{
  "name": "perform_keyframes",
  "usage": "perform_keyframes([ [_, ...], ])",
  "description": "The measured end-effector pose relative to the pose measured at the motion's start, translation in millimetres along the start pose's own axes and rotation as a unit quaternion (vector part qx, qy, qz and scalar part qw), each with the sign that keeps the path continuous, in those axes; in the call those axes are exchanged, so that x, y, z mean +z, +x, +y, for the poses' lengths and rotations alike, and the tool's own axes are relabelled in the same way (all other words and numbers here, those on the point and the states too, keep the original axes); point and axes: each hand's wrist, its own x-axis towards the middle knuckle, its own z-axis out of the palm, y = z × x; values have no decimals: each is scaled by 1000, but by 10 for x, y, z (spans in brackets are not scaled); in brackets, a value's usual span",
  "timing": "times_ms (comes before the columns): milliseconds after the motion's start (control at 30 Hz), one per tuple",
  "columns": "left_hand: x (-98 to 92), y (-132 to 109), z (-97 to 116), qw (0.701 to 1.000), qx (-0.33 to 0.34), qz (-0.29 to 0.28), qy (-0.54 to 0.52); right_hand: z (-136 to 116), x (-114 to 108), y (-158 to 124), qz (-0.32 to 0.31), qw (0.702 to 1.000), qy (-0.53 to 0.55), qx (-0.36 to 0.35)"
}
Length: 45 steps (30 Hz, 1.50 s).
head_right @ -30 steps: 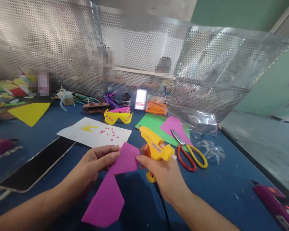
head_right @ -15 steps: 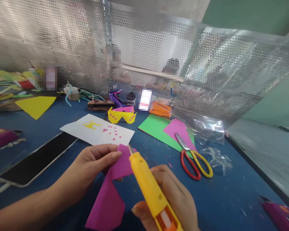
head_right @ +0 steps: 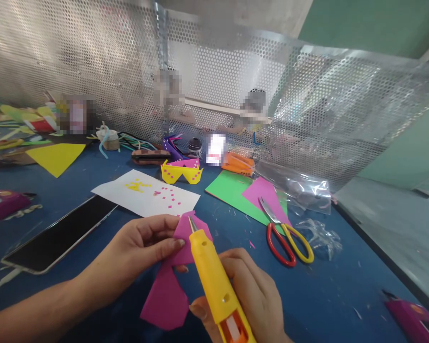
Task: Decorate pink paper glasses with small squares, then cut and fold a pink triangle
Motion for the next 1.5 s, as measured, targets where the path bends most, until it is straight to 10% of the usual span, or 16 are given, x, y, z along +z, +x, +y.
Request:
perform_keyframes([
  [433,105,-37,65,991,45,100,81,-18,74,-95,2,1000,31,2],
  [1500,92,-30,40,985,55,107,126,29,56,-84,-18,1000,-23,-9],
])
